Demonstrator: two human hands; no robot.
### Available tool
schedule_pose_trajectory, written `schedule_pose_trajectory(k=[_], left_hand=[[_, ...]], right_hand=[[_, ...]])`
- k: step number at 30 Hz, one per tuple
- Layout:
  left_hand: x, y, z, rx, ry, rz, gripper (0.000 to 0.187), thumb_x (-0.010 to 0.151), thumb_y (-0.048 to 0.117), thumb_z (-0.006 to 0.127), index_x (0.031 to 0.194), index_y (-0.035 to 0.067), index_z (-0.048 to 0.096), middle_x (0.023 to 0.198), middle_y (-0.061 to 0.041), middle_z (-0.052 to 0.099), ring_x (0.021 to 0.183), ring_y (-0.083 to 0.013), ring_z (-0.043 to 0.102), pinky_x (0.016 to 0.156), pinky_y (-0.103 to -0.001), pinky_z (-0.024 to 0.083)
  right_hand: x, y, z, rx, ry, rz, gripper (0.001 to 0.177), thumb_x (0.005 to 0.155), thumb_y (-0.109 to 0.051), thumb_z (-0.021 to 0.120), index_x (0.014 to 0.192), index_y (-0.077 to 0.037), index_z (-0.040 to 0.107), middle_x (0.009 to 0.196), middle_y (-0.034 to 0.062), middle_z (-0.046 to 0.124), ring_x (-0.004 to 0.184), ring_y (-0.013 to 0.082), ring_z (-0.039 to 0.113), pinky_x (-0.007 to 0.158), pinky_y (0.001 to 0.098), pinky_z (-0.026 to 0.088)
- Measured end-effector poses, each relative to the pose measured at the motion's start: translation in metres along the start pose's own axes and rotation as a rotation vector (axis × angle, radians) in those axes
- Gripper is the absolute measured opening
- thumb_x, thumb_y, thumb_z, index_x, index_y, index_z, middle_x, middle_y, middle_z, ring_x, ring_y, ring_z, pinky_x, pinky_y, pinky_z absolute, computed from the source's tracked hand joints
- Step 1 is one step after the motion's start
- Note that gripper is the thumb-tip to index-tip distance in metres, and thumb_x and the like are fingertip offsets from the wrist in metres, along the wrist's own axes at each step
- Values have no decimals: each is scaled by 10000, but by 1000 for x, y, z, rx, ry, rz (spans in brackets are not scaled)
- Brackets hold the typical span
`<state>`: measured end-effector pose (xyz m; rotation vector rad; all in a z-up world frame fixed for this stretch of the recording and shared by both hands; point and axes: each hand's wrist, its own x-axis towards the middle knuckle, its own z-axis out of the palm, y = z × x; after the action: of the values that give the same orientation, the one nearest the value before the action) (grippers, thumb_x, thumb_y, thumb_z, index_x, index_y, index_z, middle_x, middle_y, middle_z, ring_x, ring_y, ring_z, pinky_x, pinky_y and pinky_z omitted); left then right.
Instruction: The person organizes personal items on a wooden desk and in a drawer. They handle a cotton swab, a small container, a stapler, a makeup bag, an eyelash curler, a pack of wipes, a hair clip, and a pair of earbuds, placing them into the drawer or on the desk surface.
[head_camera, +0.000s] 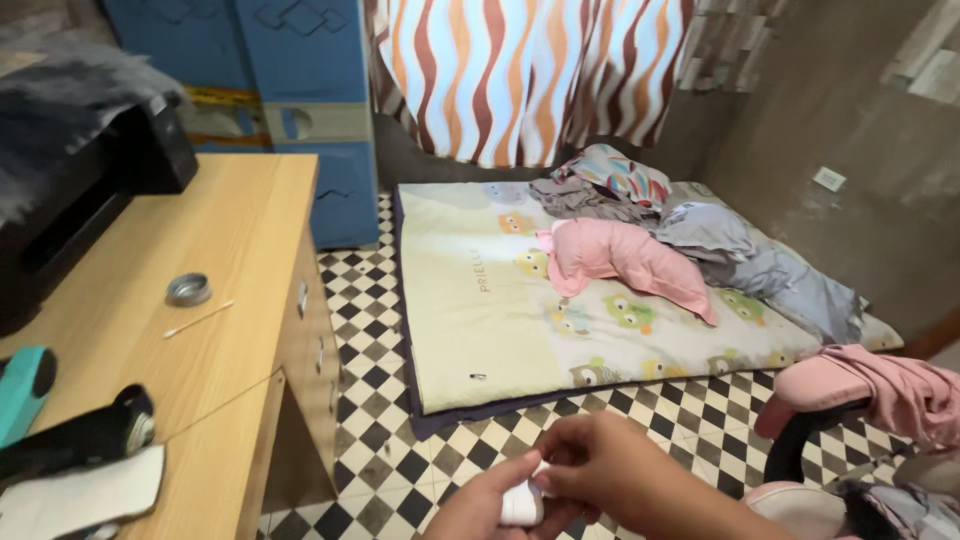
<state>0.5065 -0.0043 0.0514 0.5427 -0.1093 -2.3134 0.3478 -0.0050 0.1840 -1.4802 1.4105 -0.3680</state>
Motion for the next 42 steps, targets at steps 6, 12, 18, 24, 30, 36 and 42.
schedule_pose_trajectory(k=[6,12,18,24,30,36,42], left_hand=[[8,-8,-33,-149,80,67,508,976,125,546,1452,-47,507,1287,-270,686,1121,-365,735,965,-470,596],[8,14,-1,-269,205,223,442,918,66,572,1357,24,529,1237,-274,657,1068,-407,699,941,-539,598],[24,38,56,-233,315,376,331,921,38,618,1248,-9,602,1173,-234,659,1052,-360,703,886,-455,622],[47,44,113,-292,253,542,281,882,14,667,1151,-32,598,1067,-215,660,982,-336,686,839,-406,618],[39,45,146,-373,383,678,265,877,-1,673,1118,-64,584,1044,-217,660,950,-340,690,842,-414,617],[26,63,126,-442,470,756,259,865,21,687,1102,-41,603,1015,-184,674,914,-314,691,796,-391,609],[26,98,85,-607,559,786,256,892,-4,694,1124,-62,603,1061,-197,656,946,-322,683,802,-370,627]], right_hand=[[4,6,8,-1,-73,28,212,801,-18,815,980,-3,702,771,60,741,654,143,724,606,279,586],[19,2,-22,170,-83,-48,194,787,-18,776,978,7,748,825,77,756,698,167,745,661,309,620],[34,-10,-76,326,-215,-133,240,789,-70,805,1001,18,735,847,80,744,710,182,689,654,320,587],[52,-5,-128,360,-219,-134,237,849,-135,739,1033,15,741,893,130,746,786,180,736,745,314,615],[75,-13,-134,469,-217,-60,236,855,-122,733,1049,9,703,947,87,717,896,217,727,801,377,595],[108,-26,-115,454,-292,-87,244,852,-76,663,1087,-8,669,976,91,705,920,216,712,819,377,576],[171,-39,-87,453,-368,-21,232,879,-70,619,1102,-21,659,1020,102,682,932,219,709,829,372,578]])
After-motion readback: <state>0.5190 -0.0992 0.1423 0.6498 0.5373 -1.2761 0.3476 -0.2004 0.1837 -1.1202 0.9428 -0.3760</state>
